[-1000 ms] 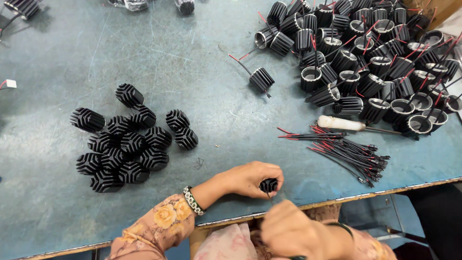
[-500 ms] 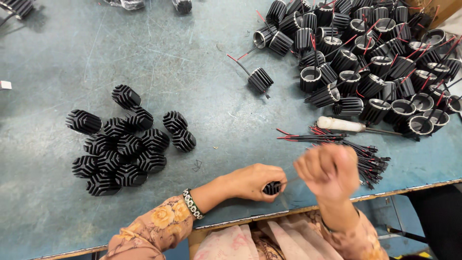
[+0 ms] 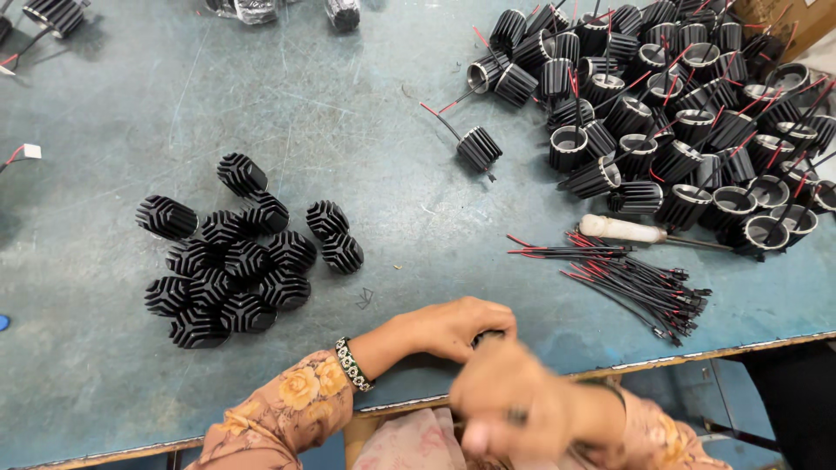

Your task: The person assembles black metal heat sinks for lighting fixtures by inserting red and black wires into the center and then using a green-handled screwdriver to tighten a small screw inside.

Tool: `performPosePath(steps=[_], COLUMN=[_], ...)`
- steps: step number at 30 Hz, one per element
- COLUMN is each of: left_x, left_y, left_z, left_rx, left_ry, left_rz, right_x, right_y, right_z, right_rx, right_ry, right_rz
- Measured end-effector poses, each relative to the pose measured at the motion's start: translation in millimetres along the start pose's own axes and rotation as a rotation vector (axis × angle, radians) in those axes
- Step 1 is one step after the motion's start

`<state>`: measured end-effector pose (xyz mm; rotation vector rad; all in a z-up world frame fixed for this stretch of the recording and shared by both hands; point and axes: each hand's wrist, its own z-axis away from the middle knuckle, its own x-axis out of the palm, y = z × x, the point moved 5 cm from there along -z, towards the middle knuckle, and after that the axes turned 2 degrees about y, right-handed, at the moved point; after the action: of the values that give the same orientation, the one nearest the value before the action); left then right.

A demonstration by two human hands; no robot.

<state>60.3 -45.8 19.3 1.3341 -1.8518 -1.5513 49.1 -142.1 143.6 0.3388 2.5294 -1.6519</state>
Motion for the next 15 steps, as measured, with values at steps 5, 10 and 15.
performPosePath(steps=[5, 10, 15], left_x=[3, 2, 3], left_y=[8, 14, 11], left_z=[-1, -5, -7], left_rx=[-0.021, -0.067, -0.084], left_ry=[-0.023, -0.055, -0.080], left_rz=[0.004, -0.013, -0.152], right_x=[7, -11, -11], right_y=[-27, -44, -49], right_z=[34, 57, 53], right_rx=[-0.098, -0.194, -0.175], right_ry=[-0.185, 0.034, 0.162], right_rz=[0.156, 0.141, 0.027])
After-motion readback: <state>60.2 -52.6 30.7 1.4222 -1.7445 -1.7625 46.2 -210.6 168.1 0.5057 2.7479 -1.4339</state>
